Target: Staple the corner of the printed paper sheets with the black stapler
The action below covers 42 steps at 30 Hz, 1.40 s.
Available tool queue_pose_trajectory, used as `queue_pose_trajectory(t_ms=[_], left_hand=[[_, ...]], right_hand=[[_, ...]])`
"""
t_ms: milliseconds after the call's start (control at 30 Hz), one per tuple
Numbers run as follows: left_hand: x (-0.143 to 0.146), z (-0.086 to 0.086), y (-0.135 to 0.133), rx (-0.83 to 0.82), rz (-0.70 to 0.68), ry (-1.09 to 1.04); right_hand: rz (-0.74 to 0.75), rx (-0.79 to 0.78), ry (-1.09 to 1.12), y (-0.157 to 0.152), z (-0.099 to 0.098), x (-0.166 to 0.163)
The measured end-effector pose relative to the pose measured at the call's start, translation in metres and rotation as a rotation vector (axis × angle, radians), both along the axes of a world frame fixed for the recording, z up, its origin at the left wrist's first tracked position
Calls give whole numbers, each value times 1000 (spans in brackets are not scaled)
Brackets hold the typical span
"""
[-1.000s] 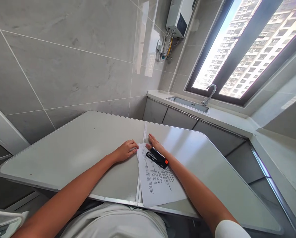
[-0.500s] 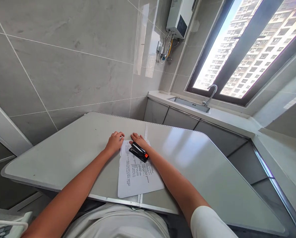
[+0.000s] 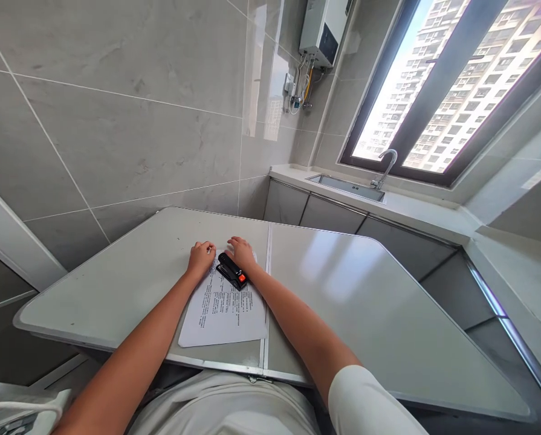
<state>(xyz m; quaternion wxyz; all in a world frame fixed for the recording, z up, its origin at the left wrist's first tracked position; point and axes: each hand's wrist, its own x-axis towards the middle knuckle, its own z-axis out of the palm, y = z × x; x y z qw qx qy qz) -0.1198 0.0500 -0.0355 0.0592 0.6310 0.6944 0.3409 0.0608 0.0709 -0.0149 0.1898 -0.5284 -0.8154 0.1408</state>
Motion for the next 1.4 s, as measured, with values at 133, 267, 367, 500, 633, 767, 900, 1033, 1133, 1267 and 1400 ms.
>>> queue_pose_trajectory(t_ms=[133,267,367,500,633,767,900,1033,1133,1267,1400], left_hand=[[2,1,-6,-55,48,153],[7,7,-12,-108,33,241],[11,12,-15,-135,26,245],[13,13,-17,-123,-2,168],[14,11,-18,-105,-19,178],[16,12,-19,-127,-21,168],[17,18,-20,-69,36,129],[18,25,-20,71,127,86],[18,27,-21,92,137,71],[22,27,-23,54,108,61],[27,24,-24,13,41,39]], right_hand=[[-234,-32,29,-10,2,34],[-255,-145,45,-6,3,58],[-189,-174,97,-6,5,62],[-209,-163,177,-24,4,61],[-258,-96,190,-57,-1,62],[-261,-36,99,-76,-6,61],[-251,-18,80,-80,-6,60],[-268,-10,4,-80,-2,55],[-303,-55,-87,-78,1,52],[-323,-85,-134,-75,6,61],[-377,-103,-185,-74,10,88]])
